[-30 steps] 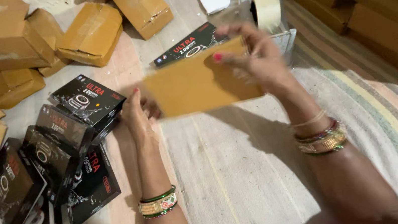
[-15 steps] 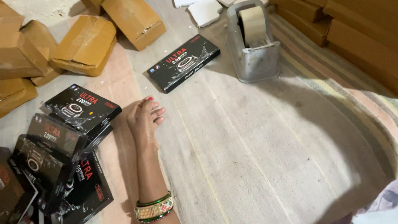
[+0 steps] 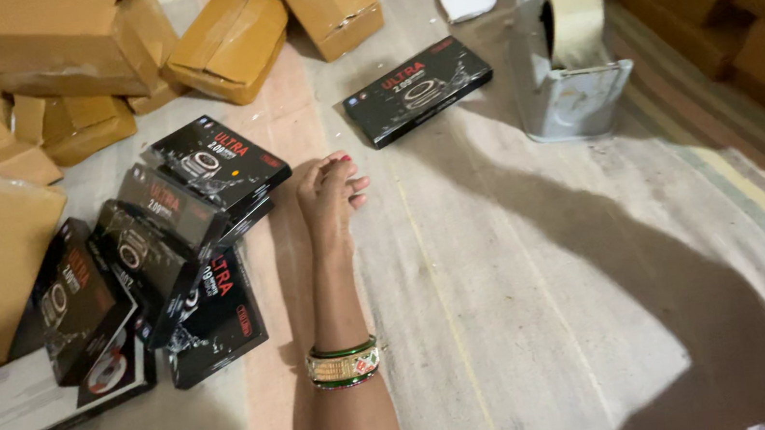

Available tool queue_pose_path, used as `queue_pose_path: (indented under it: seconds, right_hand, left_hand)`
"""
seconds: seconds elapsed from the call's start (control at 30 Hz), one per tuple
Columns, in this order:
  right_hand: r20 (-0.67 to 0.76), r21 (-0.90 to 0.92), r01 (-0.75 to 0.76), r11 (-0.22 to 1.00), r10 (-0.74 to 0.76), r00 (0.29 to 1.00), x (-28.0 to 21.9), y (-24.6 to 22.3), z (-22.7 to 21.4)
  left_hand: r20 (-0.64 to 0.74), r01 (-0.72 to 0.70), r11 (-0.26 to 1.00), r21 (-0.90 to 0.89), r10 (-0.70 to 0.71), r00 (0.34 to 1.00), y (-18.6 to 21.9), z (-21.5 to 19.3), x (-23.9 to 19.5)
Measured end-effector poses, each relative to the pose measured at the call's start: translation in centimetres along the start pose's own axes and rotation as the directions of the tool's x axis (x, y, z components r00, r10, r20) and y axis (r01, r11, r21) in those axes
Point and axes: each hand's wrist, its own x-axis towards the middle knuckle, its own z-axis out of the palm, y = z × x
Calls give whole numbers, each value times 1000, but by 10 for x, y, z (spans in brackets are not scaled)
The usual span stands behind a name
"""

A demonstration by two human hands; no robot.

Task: The person packs smartwatches into padded envelopes. They open a watch box, place the watch and accessories inside, seal the envelope with tape, and repeat the process with another watch.

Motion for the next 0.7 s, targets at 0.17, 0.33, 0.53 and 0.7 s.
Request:
queue_pose_path:
  seconds: [0.17,0.33,0.53,0.7]
  right_hand:
    - [209,208,-35,977,-9,978,3,-14,78]
    - [451,161,-192,968,100,887,10,-36,224]
    - [597,-77,-141,987,159,786,7,-18,308]
    - [562,22,-175,984,133,817,20,39,306]
  left_hand:
    - [4,-33,991,-131,34,999,-5,-11,7]
    - [-21,-53,990,-129,50,999,-9,-11,20]
    - [-36,-41,997,-72,38,999,-6,-10,26]
    - [9,15,997,75,-16,1000,2,-5,25]
